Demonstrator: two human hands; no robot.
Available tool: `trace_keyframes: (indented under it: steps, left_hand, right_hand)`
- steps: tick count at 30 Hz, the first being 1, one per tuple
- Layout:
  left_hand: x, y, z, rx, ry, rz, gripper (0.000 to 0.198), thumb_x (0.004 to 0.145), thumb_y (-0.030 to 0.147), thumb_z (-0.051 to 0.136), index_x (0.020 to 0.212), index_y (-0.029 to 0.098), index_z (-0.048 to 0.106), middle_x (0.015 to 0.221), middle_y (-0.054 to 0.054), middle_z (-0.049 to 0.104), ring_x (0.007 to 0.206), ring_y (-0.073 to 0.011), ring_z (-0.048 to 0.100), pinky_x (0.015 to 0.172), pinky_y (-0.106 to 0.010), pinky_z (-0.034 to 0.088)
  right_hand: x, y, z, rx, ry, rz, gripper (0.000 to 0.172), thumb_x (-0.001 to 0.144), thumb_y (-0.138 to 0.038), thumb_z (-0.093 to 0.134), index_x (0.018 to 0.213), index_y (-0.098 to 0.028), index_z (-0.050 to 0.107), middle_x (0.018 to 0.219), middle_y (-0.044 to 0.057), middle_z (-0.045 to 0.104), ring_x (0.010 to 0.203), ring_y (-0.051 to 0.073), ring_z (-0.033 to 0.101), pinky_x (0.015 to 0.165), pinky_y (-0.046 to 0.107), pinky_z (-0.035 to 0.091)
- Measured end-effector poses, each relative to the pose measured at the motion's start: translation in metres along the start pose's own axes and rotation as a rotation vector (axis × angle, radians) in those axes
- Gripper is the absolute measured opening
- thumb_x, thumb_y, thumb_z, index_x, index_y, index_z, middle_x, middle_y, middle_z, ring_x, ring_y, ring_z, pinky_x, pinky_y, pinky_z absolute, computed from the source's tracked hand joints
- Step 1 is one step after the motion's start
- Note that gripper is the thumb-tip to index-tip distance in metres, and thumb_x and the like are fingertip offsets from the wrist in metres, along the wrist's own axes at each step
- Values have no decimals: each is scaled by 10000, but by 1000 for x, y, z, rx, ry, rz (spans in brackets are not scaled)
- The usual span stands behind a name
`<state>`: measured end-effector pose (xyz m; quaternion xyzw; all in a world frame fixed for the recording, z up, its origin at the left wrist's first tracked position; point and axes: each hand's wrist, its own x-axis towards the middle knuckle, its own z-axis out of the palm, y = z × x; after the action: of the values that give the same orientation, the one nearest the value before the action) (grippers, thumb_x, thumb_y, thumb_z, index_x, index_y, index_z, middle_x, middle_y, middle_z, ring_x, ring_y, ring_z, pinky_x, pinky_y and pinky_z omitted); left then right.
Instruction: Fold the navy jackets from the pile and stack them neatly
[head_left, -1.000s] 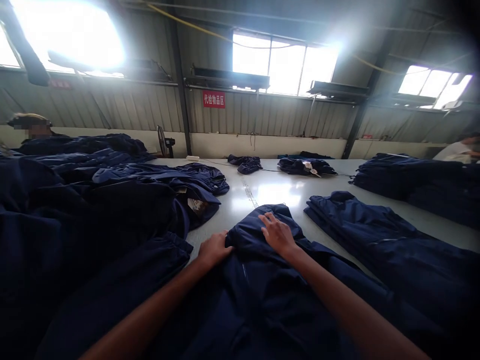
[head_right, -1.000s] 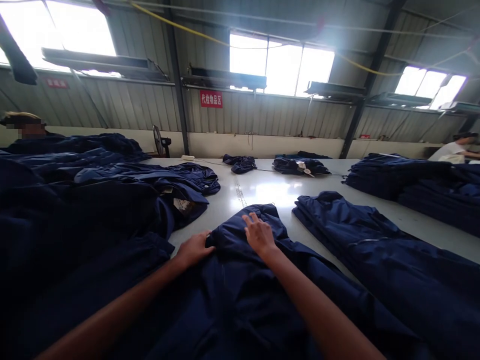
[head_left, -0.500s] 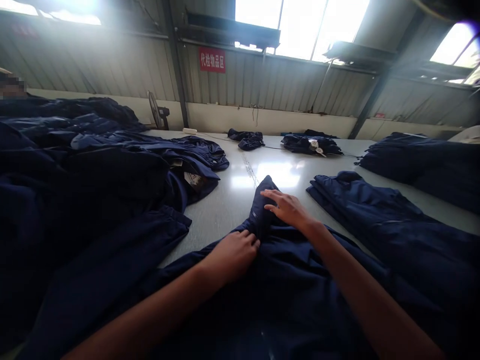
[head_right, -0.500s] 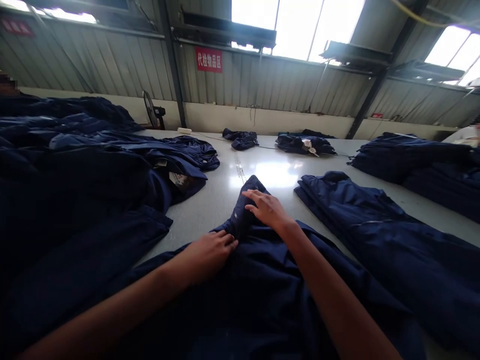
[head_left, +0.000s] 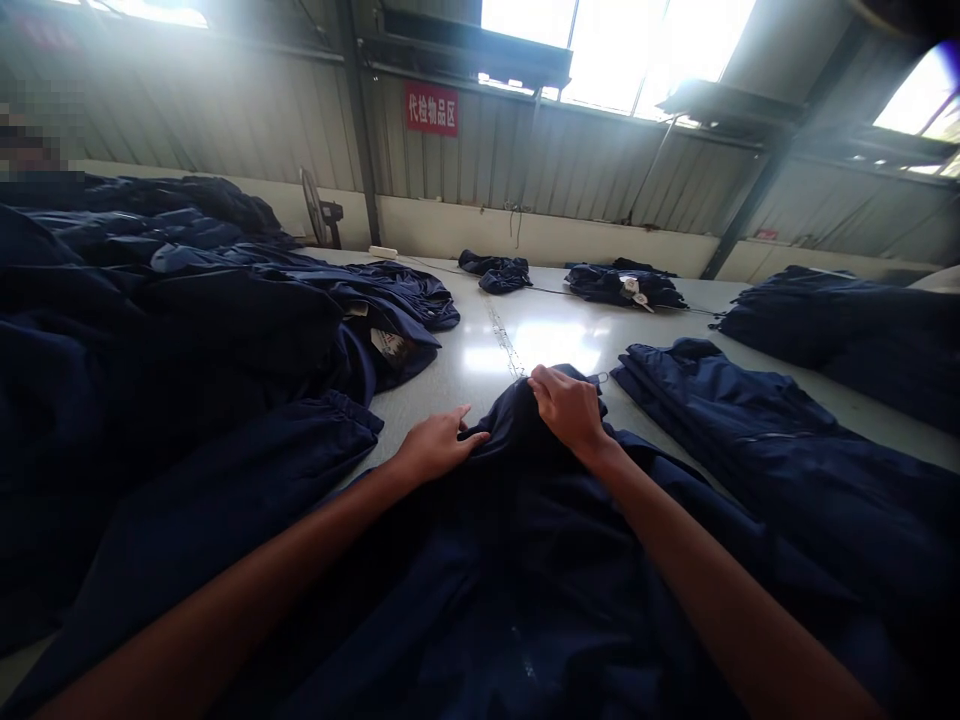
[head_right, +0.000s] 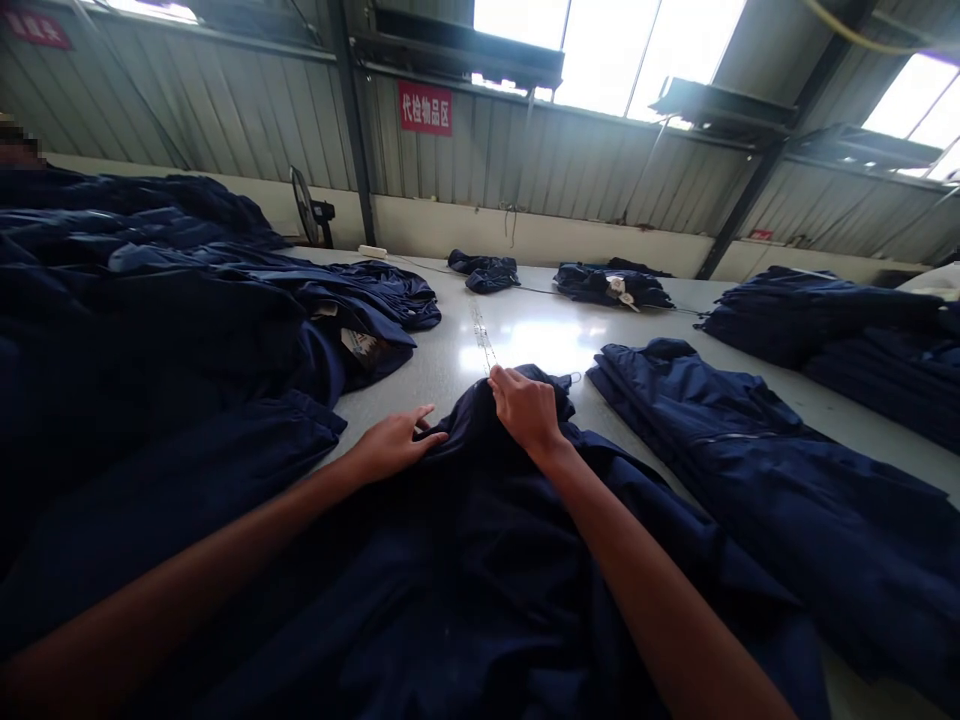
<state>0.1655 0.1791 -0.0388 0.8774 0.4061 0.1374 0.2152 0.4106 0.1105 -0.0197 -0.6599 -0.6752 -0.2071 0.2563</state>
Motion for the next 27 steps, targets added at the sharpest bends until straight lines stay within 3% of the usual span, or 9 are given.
trace_keyframes:
  steps: [4,7,10,13,16,17,19,23,27]
  left_hand:
    - [4,-1,-17,-357,-84,13,1228,770,675,780,1683,123,174,1539,-246,531,1371,-369,571,1060,-414,503]
    - [5,-2,-19,-517,-264,60,1087,762,574,810,1628,130,325,1417,-202,642,1279,-338,639,1027,-405,524]
    - [2,4,-10,-498,-236,201,633,761,377,780,1325,126,635,1192,-118,746,1093,-306,705,958,-378,542]
    - [-6,17,-2,-277,-31,231,520,763,199,724,1275,179,636,1063,-75,755,973,-289,718,878,-367,542]
    - [-15,30,-1,-14,125,188,502,831,135,667,1311,263,591,1178,-80,730,1050,-304,706,900,-378,524]
    - [-17,33,-1,49,149,168,498,852,132,654,1321,281,577,1234,-80,712,1086,-307,696,921,-385,518]
    - [-18,35,-3,114,168,144,549,864,158,681,1373,302,535,1333,-80,662,1140,-310,675,961,-396,508]
    - [-10,26,-12,-77,138,191,832,803,473,825,1500,275,416,1300,-102,632,1089,-308,673,918,-409,539]
    - [2,13,-29,-262,288,172,906,806,704,738,1488,182,450,1340,-153,596,1064,-292,666,943,-439,546]
  right_hand:
    - [-7,-9,1,123,334,-151,274,1084,-267,405,916,-221,617,964,88,731,815,195,672,740,297,453]
    - [-6,-8,4,169,310,-163,207,1081,-288,437,1005,-230,621,1167,110,717,966,222,688,808,318,501]
    - [-3,2,14,198,149,-61,285,1057,-355,510,1290,-220,603,1457,154,601,1177,286,654,920,387,527]
    - [-2,20,27,319,-159,40,554,996,-415,628,1488,-188,514,1411,168,647,1116,290,691,954,412,535]
    - [-2,30,32,435,-482,22,420,977,-442,654,1318,-197,674,1155,98,766,1008,257,716,921,367,538]
    - [-2,30,31,435,-511,6,328,984,-435,639,1202,-205,726,1097,81,774,997,254,711,912,361,535]
    - [-2,27,25,362,-366,3,243,1001,-395,602,1059,-210,747,1058,79,765,1006,264,688,928,383,525]
    - [-4,15,11,166,239,-46,221,996,-239,516,1140,-236,684,1129,109,686,1117,300,606,1002,483,492]
    - [-2,3,1,230,422,-173,259,938,-124,428,1075,-286,577,1172,82,631,1151,262,621,968,488,534]
